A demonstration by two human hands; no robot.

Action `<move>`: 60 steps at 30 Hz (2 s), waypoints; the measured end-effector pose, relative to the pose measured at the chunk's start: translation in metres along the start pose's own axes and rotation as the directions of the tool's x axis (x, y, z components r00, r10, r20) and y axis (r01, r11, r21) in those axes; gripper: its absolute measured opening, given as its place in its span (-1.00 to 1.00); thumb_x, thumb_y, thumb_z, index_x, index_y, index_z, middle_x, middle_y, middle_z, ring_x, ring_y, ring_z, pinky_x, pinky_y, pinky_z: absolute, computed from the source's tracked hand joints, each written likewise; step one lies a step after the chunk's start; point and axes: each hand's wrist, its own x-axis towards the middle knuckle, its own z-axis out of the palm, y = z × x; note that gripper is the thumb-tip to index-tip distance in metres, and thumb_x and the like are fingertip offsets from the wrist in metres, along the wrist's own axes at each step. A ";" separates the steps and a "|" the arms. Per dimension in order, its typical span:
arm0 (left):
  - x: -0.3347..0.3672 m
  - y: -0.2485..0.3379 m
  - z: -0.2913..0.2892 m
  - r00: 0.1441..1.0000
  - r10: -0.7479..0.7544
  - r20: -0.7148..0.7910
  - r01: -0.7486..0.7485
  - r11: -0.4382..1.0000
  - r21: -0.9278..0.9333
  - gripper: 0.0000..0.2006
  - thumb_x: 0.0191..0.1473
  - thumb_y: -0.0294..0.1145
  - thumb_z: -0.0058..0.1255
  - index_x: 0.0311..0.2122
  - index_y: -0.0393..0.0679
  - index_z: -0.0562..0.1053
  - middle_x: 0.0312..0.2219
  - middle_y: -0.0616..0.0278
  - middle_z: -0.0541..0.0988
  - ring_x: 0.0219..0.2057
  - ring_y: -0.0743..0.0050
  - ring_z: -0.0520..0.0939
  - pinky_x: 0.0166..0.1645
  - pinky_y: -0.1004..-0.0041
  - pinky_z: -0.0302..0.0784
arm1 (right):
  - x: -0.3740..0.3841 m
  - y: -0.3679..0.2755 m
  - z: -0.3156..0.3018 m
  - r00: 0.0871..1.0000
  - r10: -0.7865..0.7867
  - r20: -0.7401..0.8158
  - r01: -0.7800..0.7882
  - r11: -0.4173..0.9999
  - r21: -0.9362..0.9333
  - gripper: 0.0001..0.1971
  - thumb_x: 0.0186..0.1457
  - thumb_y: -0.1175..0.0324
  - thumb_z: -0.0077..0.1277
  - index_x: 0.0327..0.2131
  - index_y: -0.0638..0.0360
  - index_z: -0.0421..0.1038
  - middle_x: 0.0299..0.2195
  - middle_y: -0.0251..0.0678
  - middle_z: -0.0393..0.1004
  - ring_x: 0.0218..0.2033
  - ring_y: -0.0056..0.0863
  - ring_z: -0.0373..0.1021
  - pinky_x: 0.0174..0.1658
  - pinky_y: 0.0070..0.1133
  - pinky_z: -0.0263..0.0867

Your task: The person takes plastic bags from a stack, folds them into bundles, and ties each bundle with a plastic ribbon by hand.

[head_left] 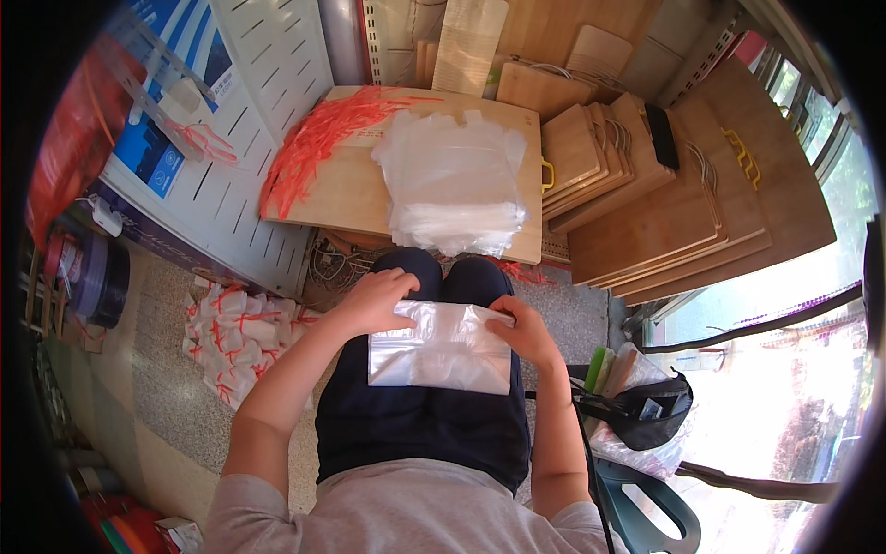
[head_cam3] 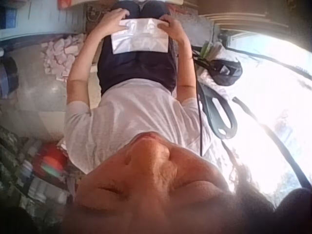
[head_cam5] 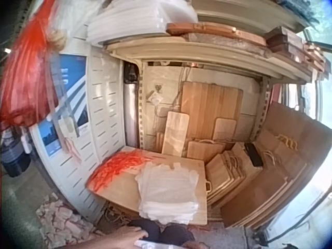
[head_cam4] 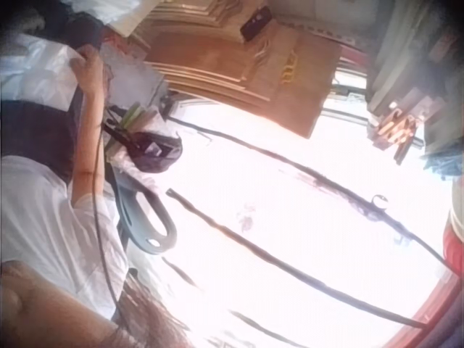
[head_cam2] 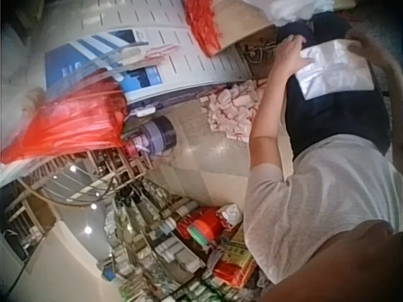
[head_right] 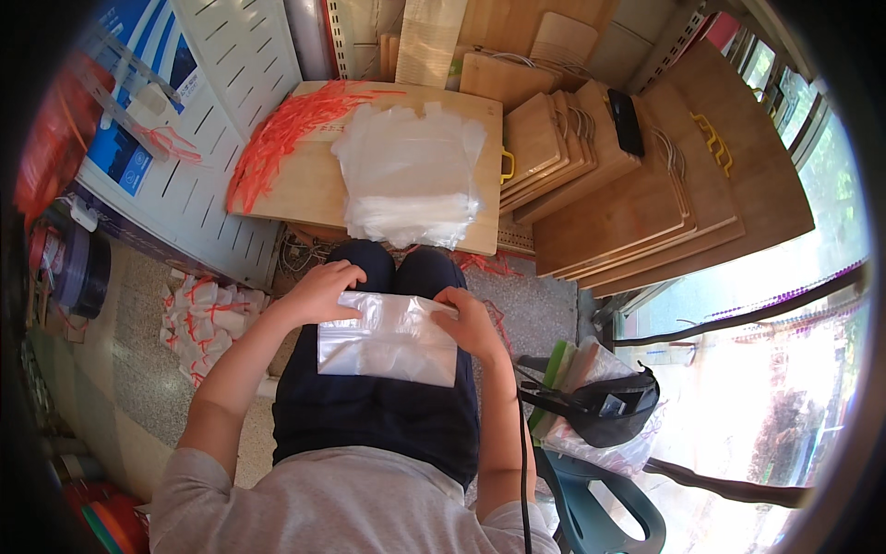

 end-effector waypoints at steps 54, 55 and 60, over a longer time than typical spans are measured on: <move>-0.091 0.047 0.060 0.974 0.226 0.001 -0.199 0.855 0.479 -0.21 -0.17 -0.05 0.20 0.23 0.09 0.19 0.17 0.09 0.22 0.16 0.08 0.28 0.25 0.05 0.05 | -0.088 0.004 0.047 0.811 -0.560 -0.167 0.294 0.638 -0.712 -0.55 -0.19 0.51 0.02 -0.10 0.14 0.43 -0.06 -0.29 0.43 0.00 -0.34 0.33 0.08 -0.29 0.16; -0.091 0.046 0.062 0.969 0.248 -0.019 -0.198 0.818 0.540 -0.25 -0.15 -0.10 0.18 0.21 0.06 0.22 0.16 0.08 0.23 0.16 0.09 0.29 0.25 0.05 0.07 | -0.089 0.004 0.046 0.830 -0.544 -0.127 0.292 0.617 -0.731 -0.55 -0.17 0.46 0.04 -0.08 0.15 0.42 -0.04 -0.29 0.42 0.02 -0.34 0.32 0.12 -0.25 0.13; -0.089 0.033 0.061 0.930 0.354 -0.099 -0.239 0.788 0.568 -0.45 -0.03 -0.34 0.01 0.14 -0.03 0.29 0.08 0.05 0.34 0.05 0.07 0.42 0.13 0.06 0.29 | -0.100 -0.034 0.039 0.920 -0.374 -0.112 0.202 0.702 -0.683 -0.42 -0.20 0.29 0.17 0.00 0.16 0.36 0.01 -0.25 0.38 0.08 -0.31 0.27 0.22 -0.09 -0.10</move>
